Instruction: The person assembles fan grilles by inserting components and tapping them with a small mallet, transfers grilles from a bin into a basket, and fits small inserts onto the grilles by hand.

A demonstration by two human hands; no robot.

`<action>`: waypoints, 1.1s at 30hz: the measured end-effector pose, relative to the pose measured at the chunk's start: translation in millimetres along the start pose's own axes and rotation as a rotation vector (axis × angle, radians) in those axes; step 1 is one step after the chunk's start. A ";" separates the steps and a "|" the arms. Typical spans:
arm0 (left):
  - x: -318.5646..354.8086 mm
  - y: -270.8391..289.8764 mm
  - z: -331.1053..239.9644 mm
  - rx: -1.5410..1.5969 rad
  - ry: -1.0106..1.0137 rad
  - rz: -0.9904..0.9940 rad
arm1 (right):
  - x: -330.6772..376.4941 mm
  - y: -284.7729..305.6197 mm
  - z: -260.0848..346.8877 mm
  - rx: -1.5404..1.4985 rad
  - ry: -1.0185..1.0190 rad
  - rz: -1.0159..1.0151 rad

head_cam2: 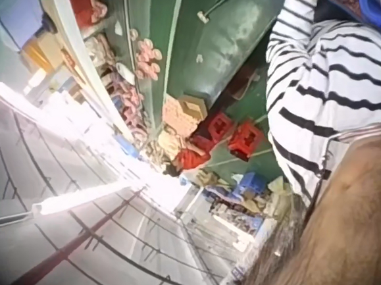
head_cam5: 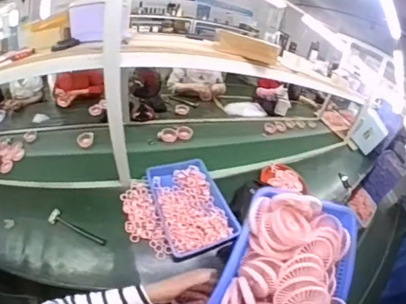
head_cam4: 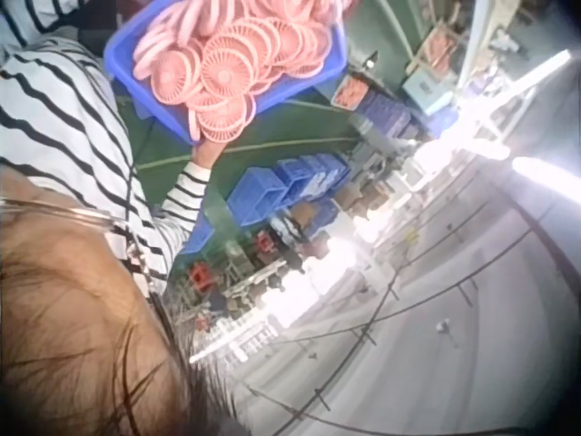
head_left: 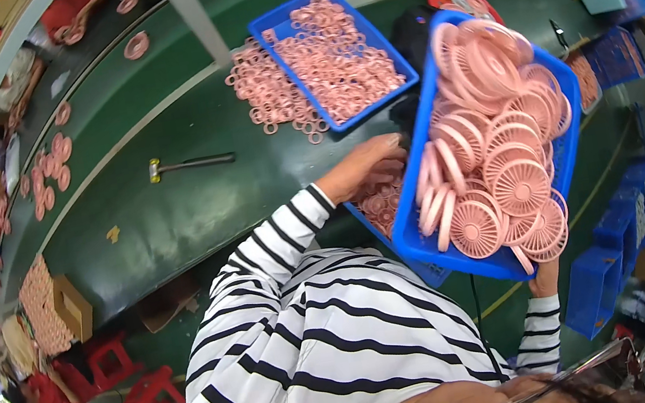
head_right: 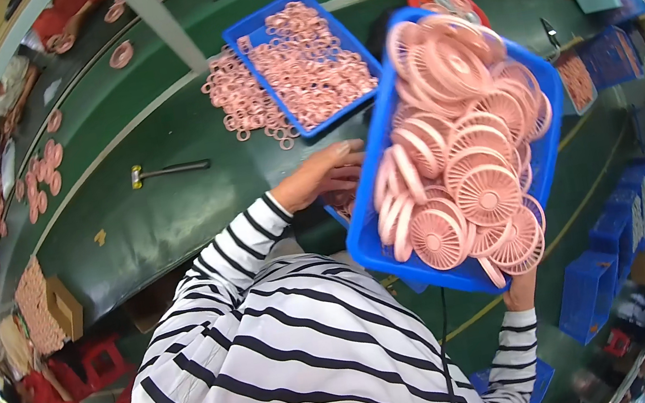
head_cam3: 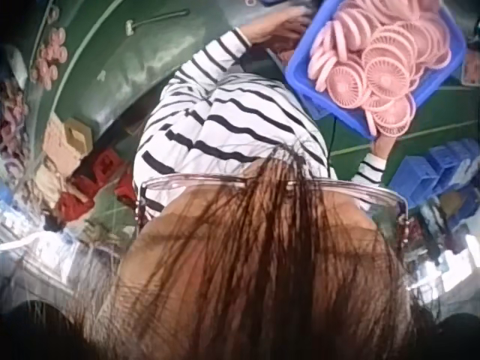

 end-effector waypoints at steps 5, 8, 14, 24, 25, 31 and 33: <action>158.2 -37.4 -116.6 -0.051 -0.185 -0.119 | 34.2 -114.8 130.3 0.335 0.151 0.432; 208.6 -95.8 -146.8 0.043 -0.071 -0.412 | 29.5 -122.0 201.9 0.347 0.012 0.590; 156.4 -150.8 -92.4 0.155 -0.233 -0.881 | -105.2 -131.1 218.0 0.282 0.068 0.991; 169.3 -13.5 21.3 0.274 -0.574 -1.268 | -311.3 -63.2 116.5 0.276 0.235 0.678; 173.6 1.4 26.0 0.334 -0.614 -1.367 | -333.4 -25.3 108.3 0.269 0.327 0.478; 232.4 99.6 60.5 0.591 -0.792 -1.498 | -369.0 298.1 -73.3 0.925 0.420 -0.337; 236.7 147.1 79.8 0.622 -0.813 -1.500 | -297.2 282.7 -220.0 2.319 0.517 0.627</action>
Point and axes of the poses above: each hand's wrist, its own x-axis away from the middle knuckle, its own y-axis out of the back of the hand, z = x × y, the point moved 10 cm from there along -x, towards the middle knuckle, and after that the axes turned 10 degrees about -z, right-handed, at the moved point
